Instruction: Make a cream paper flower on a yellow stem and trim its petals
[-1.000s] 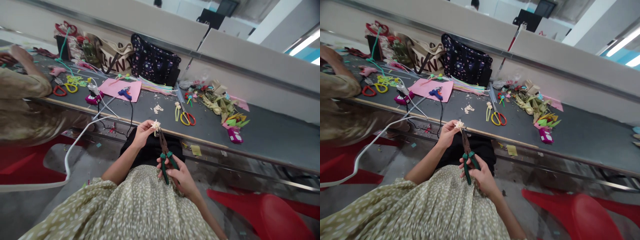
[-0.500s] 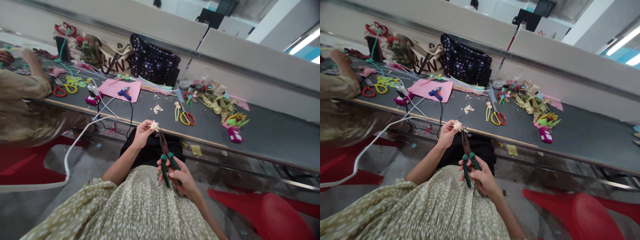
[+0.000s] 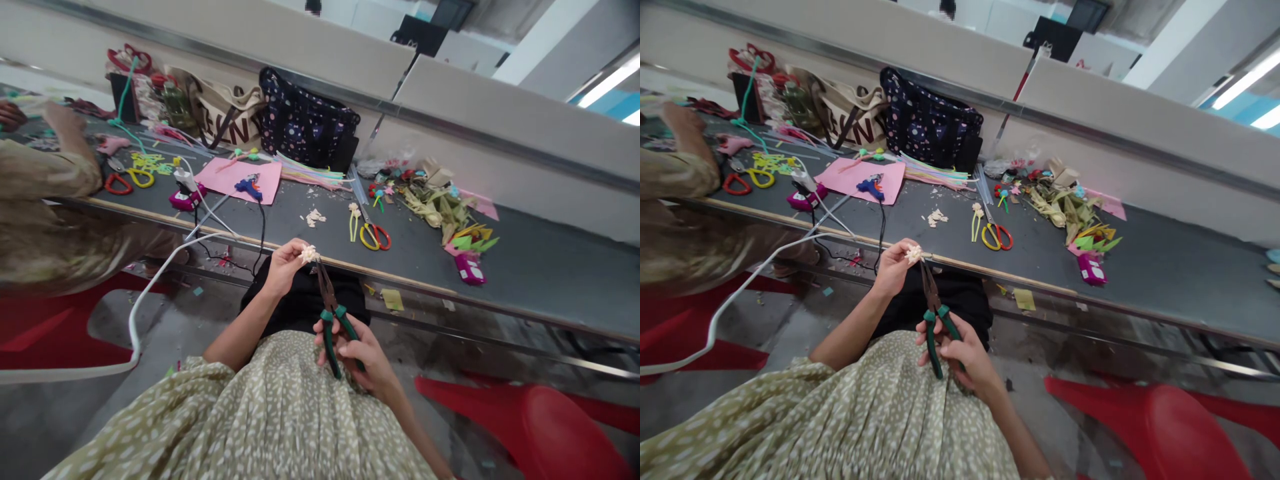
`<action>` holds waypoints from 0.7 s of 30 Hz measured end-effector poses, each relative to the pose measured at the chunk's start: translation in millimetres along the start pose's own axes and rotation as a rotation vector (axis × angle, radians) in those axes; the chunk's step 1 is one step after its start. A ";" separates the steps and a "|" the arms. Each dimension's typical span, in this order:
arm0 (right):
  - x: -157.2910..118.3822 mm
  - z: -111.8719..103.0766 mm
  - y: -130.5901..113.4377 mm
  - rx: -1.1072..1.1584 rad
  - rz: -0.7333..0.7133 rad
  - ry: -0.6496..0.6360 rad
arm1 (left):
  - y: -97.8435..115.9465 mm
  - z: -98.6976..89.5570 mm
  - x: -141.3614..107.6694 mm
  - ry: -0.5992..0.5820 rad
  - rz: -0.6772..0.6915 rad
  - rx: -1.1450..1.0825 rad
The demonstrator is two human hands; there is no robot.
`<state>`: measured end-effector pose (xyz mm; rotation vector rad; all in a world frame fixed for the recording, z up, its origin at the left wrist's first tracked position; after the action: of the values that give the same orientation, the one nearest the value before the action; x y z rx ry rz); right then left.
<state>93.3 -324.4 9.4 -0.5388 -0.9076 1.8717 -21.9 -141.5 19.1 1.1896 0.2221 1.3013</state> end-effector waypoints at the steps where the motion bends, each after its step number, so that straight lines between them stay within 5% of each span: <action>1: 0.0 0.1 0.0 0.007 0.000 -0.002 | 1.0 0.5 0.2 -0.009 0.009 0.014; 21: 1.1 4.8 -4.9 0.000 0.001 -0.002 | 7.0 4.0 0.9 -0.054 0.055 0.074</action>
<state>92.2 -323.8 16.2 -0.5372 -0.9088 1.8733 -23.1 -144.2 26.7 1.3002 0.2005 1.3163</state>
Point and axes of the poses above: each hand's wrist, its own x-axis towards the middle knuckle, its own z-axis out of the palm, y = z × x, the point moved 8 cm from there along x, towards the middle knuckle, and after that the axes turned 15 degrees about -y, right-handed, at the moved point
